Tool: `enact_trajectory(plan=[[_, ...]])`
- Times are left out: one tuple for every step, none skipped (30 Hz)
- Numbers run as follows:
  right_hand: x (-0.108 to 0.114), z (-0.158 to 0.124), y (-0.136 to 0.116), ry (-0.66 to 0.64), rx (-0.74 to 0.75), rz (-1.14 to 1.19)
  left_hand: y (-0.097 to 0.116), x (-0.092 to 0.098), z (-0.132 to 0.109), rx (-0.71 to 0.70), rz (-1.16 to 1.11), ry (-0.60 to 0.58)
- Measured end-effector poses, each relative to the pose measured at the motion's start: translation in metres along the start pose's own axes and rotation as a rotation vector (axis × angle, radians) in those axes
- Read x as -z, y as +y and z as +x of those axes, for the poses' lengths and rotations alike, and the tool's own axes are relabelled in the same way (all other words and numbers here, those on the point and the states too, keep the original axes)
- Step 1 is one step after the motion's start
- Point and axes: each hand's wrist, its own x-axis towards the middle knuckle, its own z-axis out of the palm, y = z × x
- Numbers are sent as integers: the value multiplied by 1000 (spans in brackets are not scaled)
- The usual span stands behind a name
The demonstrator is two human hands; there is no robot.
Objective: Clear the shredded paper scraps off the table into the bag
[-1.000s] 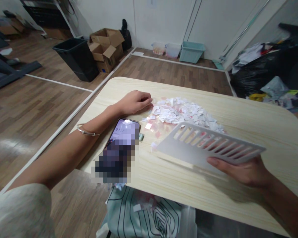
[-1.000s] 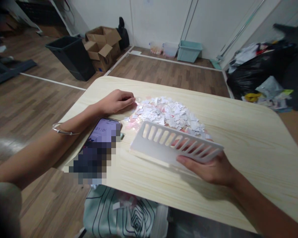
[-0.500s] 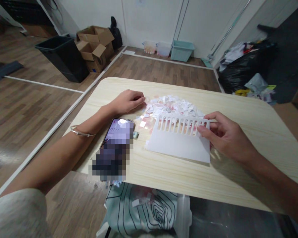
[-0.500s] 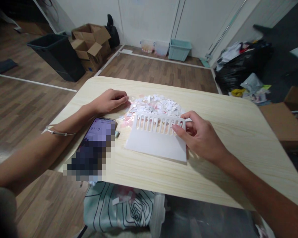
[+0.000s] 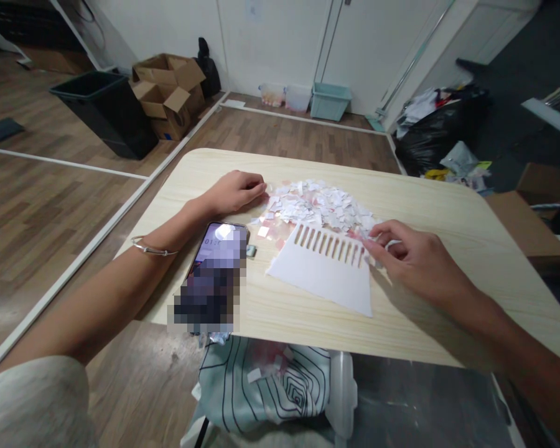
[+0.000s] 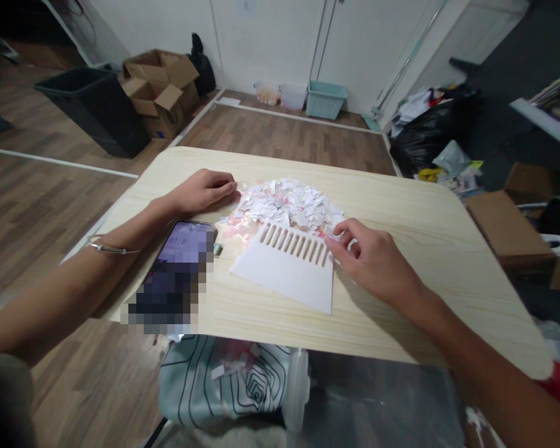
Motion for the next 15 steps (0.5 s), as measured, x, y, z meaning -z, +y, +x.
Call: enact_trajectory(plan=[[4,-5,-4,30,22,-34,0,0,0,-3,5,0],[7,-13,-10,68,59,-71,-1,0,0,-8,11,0],[10,-24,-19,91,87,-95,-1,0,0,-12,16,2],[11,-38,-30,132,185,-145,-2,0,0,-16,21,3],[10,-54,-42,124,277,-162,-3,-1,1,-19,25,5],[6,-72,-55,48,352,-147,-4,-1,1,-20,27,7],[-1,-89,-69,-61,432,-123,-4,-1,1,-22,29,10],[-11,-105,-82,-220,514,-127,-5,-1,2,-23,31,14],[-24,-117,-93,-383,543,-153,-6,-2,2,-25,32,17],[-38,-126,-103,-573,502,-212,-7,-2,3,-28,34,20],[-53,-131,-110,-712,474,-278,-7,-2,3,-31,35,23],[-67,-133,-115,-851,428,-358,-8,-3,3,-35,36,26],[-79,-132,-118,-876,389,-405,-9,-3,4,-39,37,29],[-89,-129,-120,-897,365,-423,-9,-3,4,-44,37,32],[-97,-125,-121,-896,333,-454,-10,-4,4,-47,36,35]])
